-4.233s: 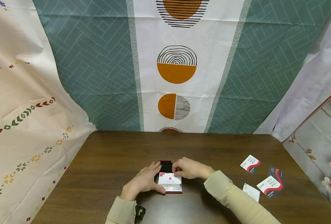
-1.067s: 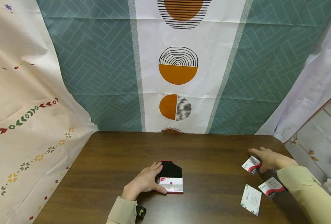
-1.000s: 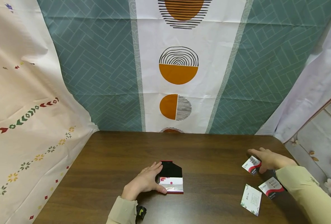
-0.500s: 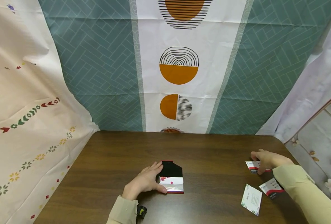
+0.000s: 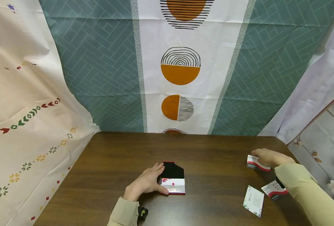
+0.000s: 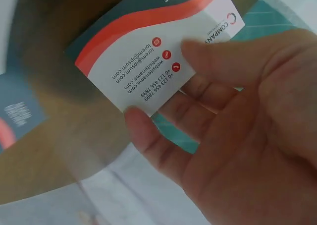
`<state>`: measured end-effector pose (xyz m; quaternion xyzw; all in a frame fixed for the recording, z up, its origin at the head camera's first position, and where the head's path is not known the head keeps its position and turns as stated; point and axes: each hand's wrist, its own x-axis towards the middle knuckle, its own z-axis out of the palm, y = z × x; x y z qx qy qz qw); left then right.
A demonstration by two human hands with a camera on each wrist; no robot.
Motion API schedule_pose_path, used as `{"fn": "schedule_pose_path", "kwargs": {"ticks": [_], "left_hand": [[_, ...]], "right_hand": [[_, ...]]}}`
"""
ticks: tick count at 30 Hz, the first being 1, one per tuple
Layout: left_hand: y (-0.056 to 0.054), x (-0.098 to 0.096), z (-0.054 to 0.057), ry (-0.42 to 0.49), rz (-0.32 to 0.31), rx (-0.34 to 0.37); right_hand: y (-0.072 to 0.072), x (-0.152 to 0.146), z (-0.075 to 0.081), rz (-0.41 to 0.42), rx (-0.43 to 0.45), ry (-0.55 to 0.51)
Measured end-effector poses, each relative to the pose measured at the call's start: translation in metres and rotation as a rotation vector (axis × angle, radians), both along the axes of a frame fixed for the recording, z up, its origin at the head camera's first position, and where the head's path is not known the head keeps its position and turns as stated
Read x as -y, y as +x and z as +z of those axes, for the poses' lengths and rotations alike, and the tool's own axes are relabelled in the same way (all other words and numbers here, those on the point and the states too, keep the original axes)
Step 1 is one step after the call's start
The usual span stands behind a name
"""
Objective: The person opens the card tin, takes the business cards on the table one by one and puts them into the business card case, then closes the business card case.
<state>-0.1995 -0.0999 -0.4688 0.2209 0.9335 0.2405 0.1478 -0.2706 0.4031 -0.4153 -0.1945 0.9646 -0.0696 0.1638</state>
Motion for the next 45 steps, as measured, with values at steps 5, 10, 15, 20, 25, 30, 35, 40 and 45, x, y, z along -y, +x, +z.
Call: {"fn": "schedule_pose_path", "kwargs": {"ticks": [5, 10, 15, 20, 25, 30, 35, 40, 45], "left_hand": [[0.0, -0.001, 0.0, -0.005, -0.003, -0.002], [0.0, -0.002, 0.001, -0.003, -0.007, 0.0], [0.0, -0.002, 0.002, -0.002, -0.009, -0.005], [0.0, -0.001, 0.001, -0.007, -0.009, -0.005], [0.0, 0.0, 0.002, 0.007, -0.006, 0.001], [0.0, 0.002, 0.002, 0.017, -0.003, -0.001], [0.0, 0.004, 0.001, 0.022, 0.007, -0.005], [-0.002, 0.003, 0.001, 0.02, 0.005, -0.003], [-0.001, 0.0, -0.001, 0.011, 0.012, 0.003]], "right_hand": [[-0.005, 0.018, 0.011, 0.057, -0.05, -0.058], [-0.01, 0.036, 0.018, 0.134, -0.143, -0.135], [-0.015, 0.057, 0.023, 0.191, -0.242, -0.181], [-0.015, 0.086, 0.032, 0.236, -0.215, -0.224], [-0.016, 0.117, 0.036, 0.271, -0.174, -0.229], [-0.016, 0.149, 0.031, 0.339, -0.172, -0.21], [-0.014, 0.18, 0.026, 0.386, -0.165, -0.21], [-0.012, 0.201, 0.024, 0.366, -0.12, -0.226], [-0.009, 0.219, 0.019, 0.379, -0.096, -0.237]]}}
